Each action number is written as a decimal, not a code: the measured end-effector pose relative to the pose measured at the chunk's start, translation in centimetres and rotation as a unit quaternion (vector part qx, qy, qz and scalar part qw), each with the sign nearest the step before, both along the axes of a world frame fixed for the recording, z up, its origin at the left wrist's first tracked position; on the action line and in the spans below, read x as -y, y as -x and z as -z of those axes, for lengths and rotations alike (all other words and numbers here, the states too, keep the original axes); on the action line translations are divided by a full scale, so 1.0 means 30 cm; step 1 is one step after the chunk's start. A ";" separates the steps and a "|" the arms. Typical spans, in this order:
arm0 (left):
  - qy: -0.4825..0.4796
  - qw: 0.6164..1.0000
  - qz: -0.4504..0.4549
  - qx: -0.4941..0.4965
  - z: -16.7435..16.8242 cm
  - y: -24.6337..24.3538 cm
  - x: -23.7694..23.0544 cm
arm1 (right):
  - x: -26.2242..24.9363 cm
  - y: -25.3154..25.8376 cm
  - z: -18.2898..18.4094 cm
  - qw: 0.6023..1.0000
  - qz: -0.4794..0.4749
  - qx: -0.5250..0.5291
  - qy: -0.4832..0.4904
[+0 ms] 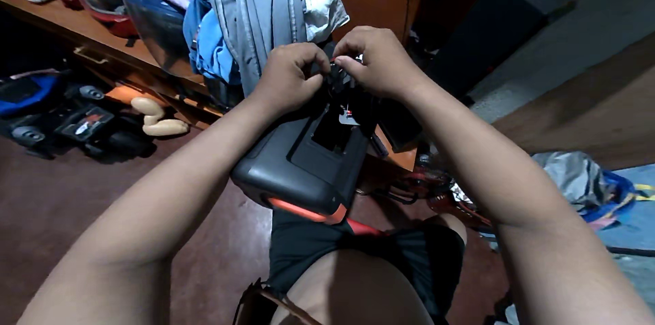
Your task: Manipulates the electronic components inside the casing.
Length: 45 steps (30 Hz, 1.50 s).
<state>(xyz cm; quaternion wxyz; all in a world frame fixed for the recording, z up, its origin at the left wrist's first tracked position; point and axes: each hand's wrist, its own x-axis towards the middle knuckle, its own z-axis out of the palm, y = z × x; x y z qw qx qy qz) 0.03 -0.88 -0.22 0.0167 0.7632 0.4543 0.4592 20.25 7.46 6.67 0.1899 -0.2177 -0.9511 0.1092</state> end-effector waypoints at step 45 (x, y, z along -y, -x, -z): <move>0.122 0.988 0.070 0.071 -0.005 0.028 -0.034 | 0.029 0.034 0.006 0.999 -0.008 0.001 0.043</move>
